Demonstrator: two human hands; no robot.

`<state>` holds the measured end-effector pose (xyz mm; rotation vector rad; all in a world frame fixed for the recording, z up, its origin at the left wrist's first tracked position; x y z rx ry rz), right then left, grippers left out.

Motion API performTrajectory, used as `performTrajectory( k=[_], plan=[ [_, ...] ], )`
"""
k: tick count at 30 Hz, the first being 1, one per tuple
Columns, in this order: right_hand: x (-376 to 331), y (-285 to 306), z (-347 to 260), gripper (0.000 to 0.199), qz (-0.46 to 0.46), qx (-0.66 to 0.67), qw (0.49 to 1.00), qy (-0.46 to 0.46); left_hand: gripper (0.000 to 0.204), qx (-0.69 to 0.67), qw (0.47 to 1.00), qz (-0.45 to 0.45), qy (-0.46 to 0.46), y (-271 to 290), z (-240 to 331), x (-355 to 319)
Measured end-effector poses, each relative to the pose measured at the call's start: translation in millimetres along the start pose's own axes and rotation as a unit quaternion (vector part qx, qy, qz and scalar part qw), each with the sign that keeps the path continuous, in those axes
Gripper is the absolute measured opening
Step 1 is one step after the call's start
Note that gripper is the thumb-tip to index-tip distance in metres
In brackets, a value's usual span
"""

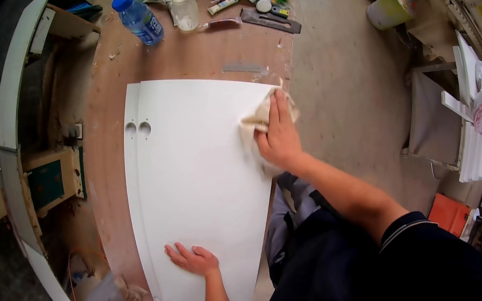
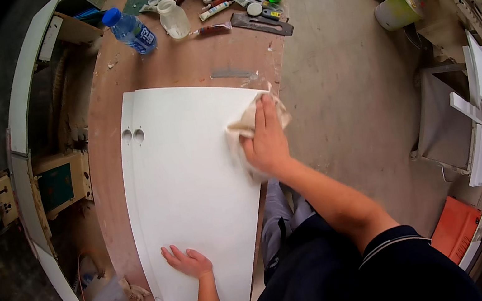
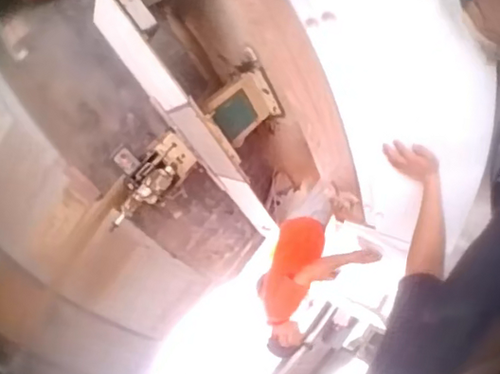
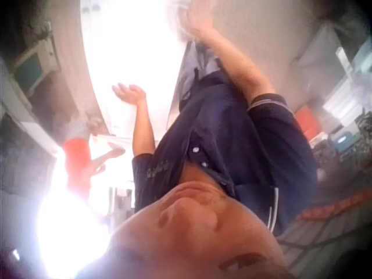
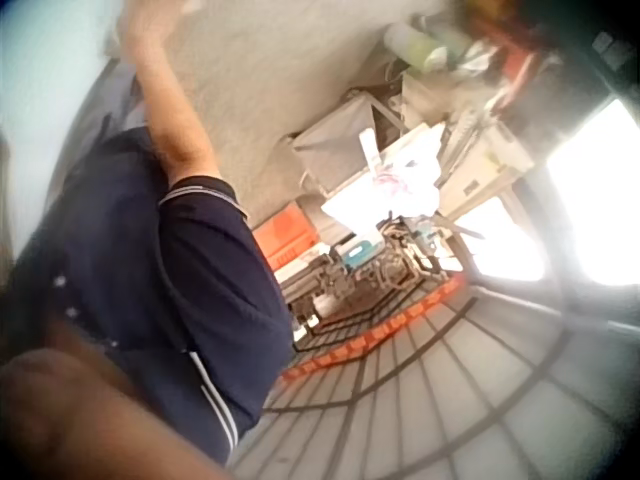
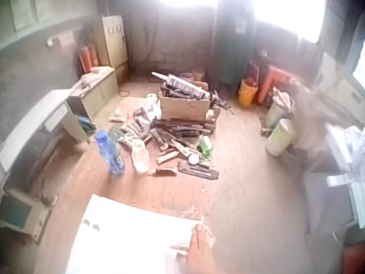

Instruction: The person wipes white furniture panels with a cloth, moves the panels from one stack to another, and handles a small metal tool to work on the edge of a panel.

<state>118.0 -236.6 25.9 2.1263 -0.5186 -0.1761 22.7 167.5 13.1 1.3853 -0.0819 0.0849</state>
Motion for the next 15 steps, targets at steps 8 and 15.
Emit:
performTrajectory(
  k=[8, 15],
  plan=[
    [-24.1, -6.9, 0.5, 0.077, -0.006, 0.02, 1.0, -0.005, 0.052, -0.005, 1.0, 0.012, -0.019, -2.8, 8.4, 2.6],
    [-31.7, -6.8, -10.8, 0.086, -0.127, -0.021, 0.984, 0.119, 0.052, -0.003, 1.0, 0.001, -0.008, 2.7, 0.9, -2.0]
  ],
)
Point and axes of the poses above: each hand's wrist, its own x-axis towards the middle knuckle, its own y-axis out of the back of the hand, z = x × y, the point moved 6 cm from there along x, towards the middle knuckle, and after that the axes turned 1 degree about -z, right-handed, at the moved point
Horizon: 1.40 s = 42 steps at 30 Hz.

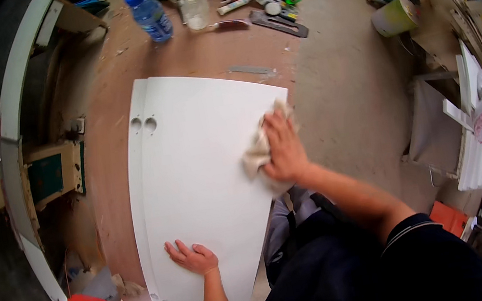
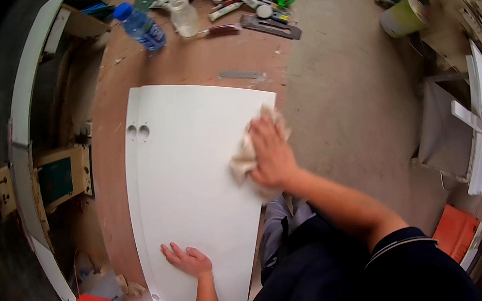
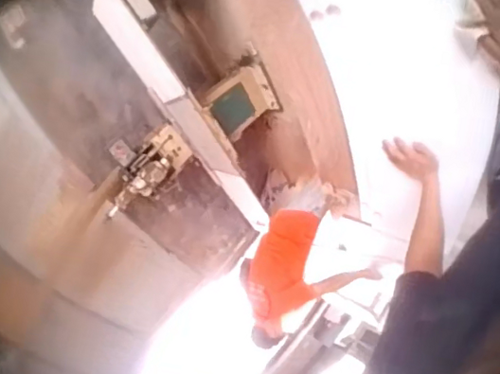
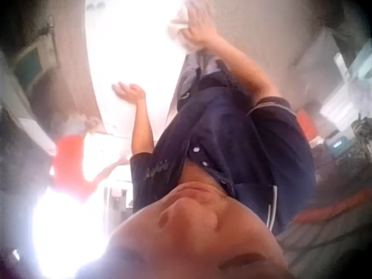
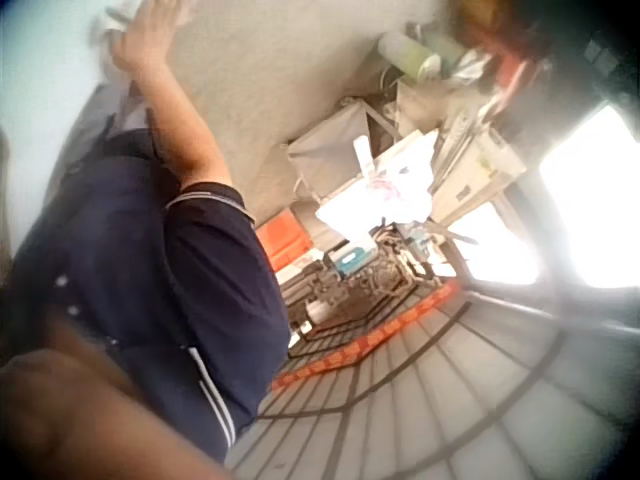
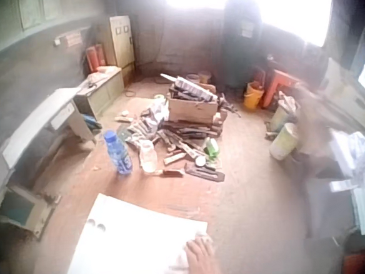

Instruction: The person wipes white furniture panels with a cloth, moves the panels from one stack to another, and handles a small metal tool to work on the edge of a panel.

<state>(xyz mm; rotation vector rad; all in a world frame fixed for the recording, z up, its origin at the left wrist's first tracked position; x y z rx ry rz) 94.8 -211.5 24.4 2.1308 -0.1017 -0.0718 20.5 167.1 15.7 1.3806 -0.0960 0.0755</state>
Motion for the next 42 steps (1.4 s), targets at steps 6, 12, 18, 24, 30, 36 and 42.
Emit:
performTrajectory(
  k=[6, 12, 18, 24, 30, 36, 42],
  plan=[
    [111.8, -3.5, -2.9, 0.084, -0.047, -0.163, 0.983, 0.077, 0.049, -0.002, 1.0, -0.003, 0.014, 0.4, 2.6, 6.6],
    [126.2, -72.6, -139.2, 0.059, -0.104, 0.142, 0.954, 0.244, 0.051, -0.009, 0.999, -0.016, 0.032, 1.5, 4.4, 6.6],
    [74.9, -67.8, -129.6, 0.041, -0.285, 0.676, 0.598, -0.324, 0.041, -0.177, 0.98, 0.011, 0.094, 8.0, 22.9, 24.9],
    [63.1, 9.7, -136.4, 0.048, -0.237, 0.872, 0.388, -0.181, 0.046, -0.58, 0.799, -0.071, 0.143, 56.1, 165.8, 125.1],
    [36.9, 33.8, -96.0, 0.056, -0.226, 0.887, 0.367, -0.167, 0.037, -0.526, 0.825, -0.179, 0.108, 44.0, 219.5, 139.6],
    [-21.5, 58.2, 1.8, 0.057, -0.126, 0.58, 0.777, -0.212, 0.033, -0.558, 0.665, -0.462, 0.185, -17.0, 242.9, 81.3],
    [-49.8, 40.5, 30.9, 0.022, -0.017, 0.413, 0.856, -0.31, 0.045, -0.593, 0.596, -0.52, 0.148, -27.6, 272.9, 85.6]
  ],
)
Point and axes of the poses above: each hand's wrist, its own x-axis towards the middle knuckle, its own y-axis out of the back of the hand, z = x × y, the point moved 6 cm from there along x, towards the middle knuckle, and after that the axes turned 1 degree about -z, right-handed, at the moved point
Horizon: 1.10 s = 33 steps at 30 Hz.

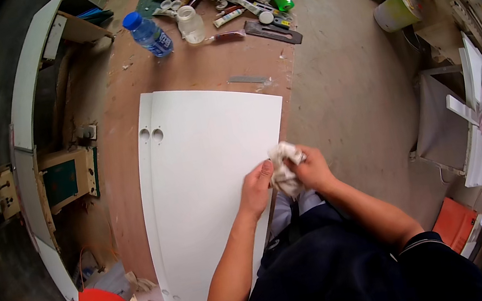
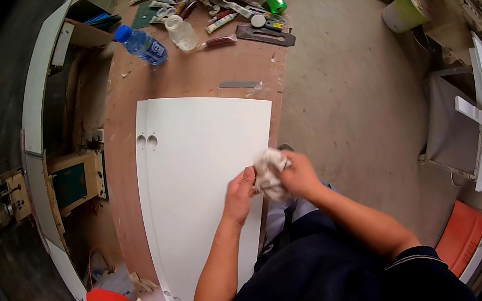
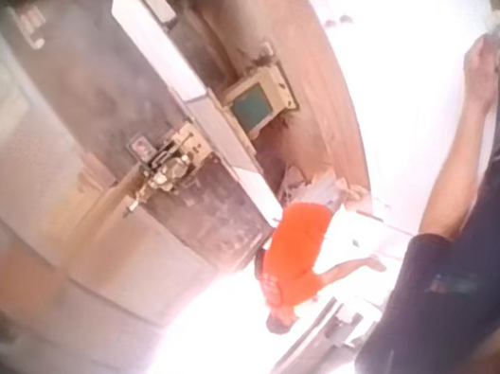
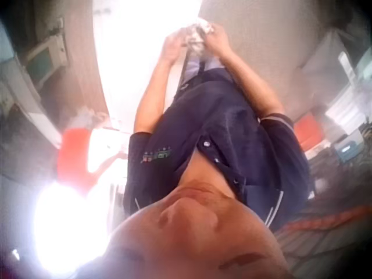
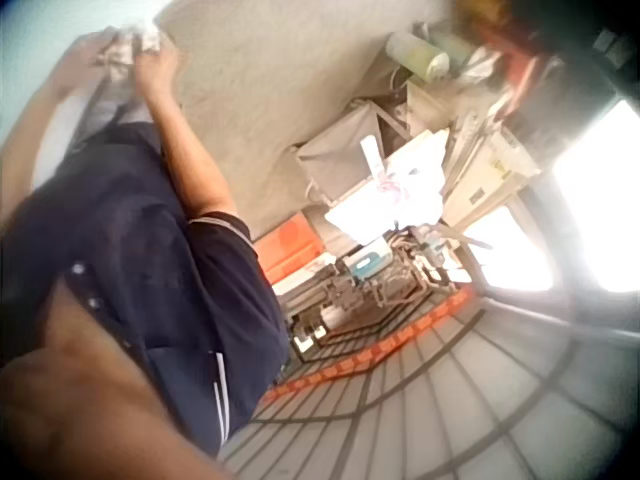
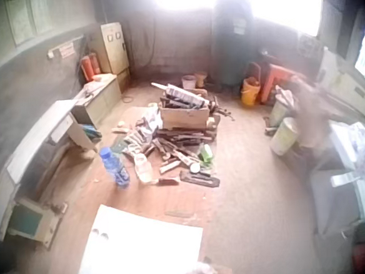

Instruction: The person wipes white furniture panels with a cloth, moves the panels from one stack to another, and handles a small metal tool to work on the edge of a panel.

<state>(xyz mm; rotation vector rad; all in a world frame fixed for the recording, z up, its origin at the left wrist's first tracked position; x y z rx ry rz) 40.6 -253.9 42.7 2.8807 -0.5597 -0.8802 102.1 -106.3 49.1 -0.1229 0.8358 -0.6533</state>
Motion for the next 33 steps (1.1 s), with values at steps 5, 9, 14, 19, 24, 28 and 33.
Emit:
performTrajectory(
  k=[5, 9, 14, 19, 24, 28, 33],
  plan=[
    [40.3, 16.0, 13.0, 0.024, 0.122, 0.154, 0.977, -0.085, 0.042, 0.526, 0.753, 0.293, -0.264, 81.7, 31.2, -5.6],
    [52.2, -9.6, 24.8, 0.033, 0.179, 0.001, 0.982, -0.054, 0.042, 0.653, 0.646, 0.293, -0.266, 114.1, 25.4, -10.4],
    [103.0, 10.3, 1.4, 0.028, 0.254, 0.006, 0.966, -0.04, 0.041, 0.671, 0.607, 0.284, -0.318, 119.9, 12.7, -12.3],
    [108.1, 11.1, 17.4, 0.023, 0.295, 0.069, 0.953, -0.028, 0.043, 0.673, 0.611, 0.281, -0.309, 119.0, 10.4, -11.1],
    [117.9, 14.3, 18.2, 0.018, 0.224, 0.154, 0.955, -0.122, 0.044, 0.677, 0.605, 0.276, -0.316, 119.3, 10.2, -12.6],
    [108.9, 7.6, 18.9, 0.019, 0.248, 0.139, 0.954, -0.094, 0.044, 0.678, 0.605, 0.273, -0.316, 118.9, 11.3, -15.5],
    [134.4, 23.9, 16.9, 0.031, 0.28, 0.08, 0.954, -0.079, 0.044, 0.683, 0.602, 0.267, -0.317, 116.4, 11.2, -10.6]
  ],
)
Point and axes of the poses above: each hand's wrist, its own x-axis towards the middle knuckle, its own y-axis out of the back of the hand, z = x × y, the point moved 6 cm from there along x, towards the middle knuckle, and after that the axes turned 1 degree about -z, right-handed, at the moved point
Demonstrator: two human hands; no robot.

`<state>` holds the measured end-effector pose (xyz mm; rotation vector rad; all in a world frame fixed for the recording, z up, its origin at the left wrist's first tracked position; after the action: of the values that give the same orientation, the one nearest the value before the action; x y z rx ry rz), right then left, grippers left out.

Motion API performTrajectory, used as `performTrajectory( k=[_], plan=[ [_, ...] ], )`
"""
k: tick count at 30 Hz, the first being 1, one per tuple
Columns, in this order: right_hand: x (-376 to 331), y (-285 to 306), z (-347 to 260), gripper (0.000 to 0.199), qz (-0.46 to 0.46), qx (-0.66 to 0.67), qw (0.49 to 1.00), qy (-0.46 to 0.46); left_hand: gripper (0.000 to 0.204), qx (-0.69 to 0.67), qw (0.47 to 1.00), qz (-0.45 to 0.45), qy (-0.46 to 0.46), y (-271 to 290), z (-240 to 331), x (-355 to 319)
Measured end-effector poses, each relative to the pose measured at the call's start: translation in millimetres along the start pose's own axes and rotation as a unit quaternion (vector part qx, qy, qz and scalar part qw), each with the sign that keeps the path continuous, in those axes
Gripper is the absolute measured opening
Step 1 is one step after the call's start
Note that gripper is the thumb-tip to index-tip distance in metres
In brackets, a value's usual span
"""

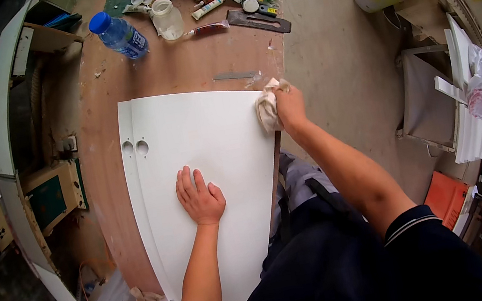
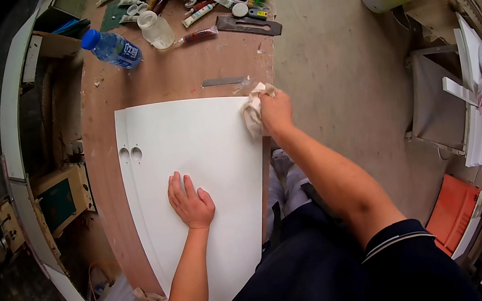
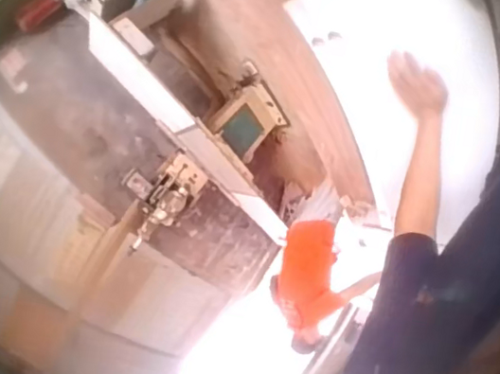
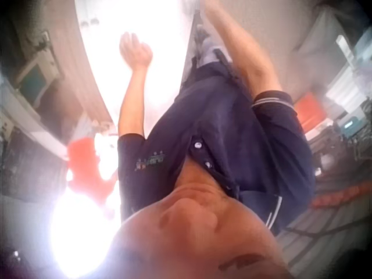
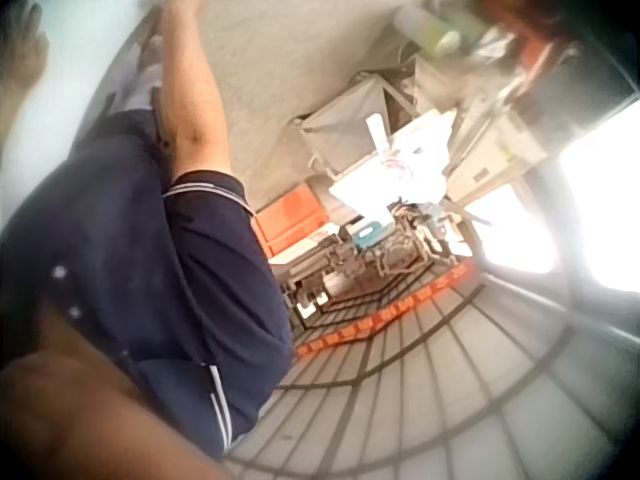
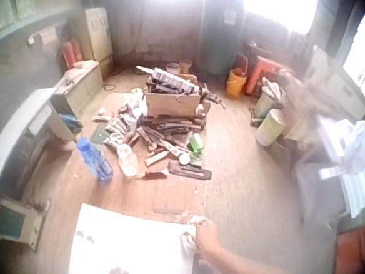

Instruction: The person wipes white furniture panels with a cloth, moves the panels from one stack to another, and handles a small metal tool to work on the edge of a panel.

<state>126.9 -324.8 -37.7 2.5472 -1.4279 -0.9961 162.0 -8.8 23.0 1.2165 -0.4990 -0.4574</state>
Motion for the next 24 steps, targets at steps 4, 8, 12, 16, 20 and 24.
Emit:
performTrajectory(
  k=[4, 8, 12, 16, 20, 24],
  plan=[
    [-30.7, -2.7, 3.6, 0.031, 0.009, -0.112, 0.987, 0.116, 0.044, 0.003, 1.0, -0.002, 0.013, 0.3, -5.7, 1.3],
    [-3.4, -5.8, -13.8, 0.026, 0.009, -0.038, 0.999, 0.01, 0.044, -0.007, 1.0, 0.008, 0.005, 2.1, -2.6, -0.5],
    [8.7, 24.9, -4.7, 0.027, -0.016, -0.047, 0.998, 0.035, 0.043, -0.027, 1.0, 0.009, 0.012, -2.2, -1.5, 4.1],
    [5.9, 65.3, -54.8, 0.029, 0.014, 0.008, 0.987, 0.157, 0.042, -0.03, 0.999, 0.012, 0.029, -2.5, -7.9, 1.0],
    [-2.6, 7.1, -201.3, 0.037, -0.086, -0.026, 0.926, 0.367, 0.041, -0.035, 0.998, 0.001, 0.048, 0.7, -8.3, 0.1],
    [-21.9, -79.3, -299.1, 0.044, -0.033, -0.056, 0.764, 0.642, 0.042, -0.04, 0.998, -0.004, 0.053, -0.6, -9.4, 1.4]
  ],
)
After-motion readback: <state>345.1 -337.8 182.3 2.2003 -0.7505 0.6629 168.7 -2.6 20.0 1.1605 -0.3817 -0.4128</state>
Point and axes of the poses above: each hand's wrist, its own x-axis towards the middle knuckle, its own y-axis out of the back of the hand, z = x × y, the point moved 6 cm from there along x, towards the middle knuckle, and after that the axes turned 1 degree about -z, right-handed, at the moved point
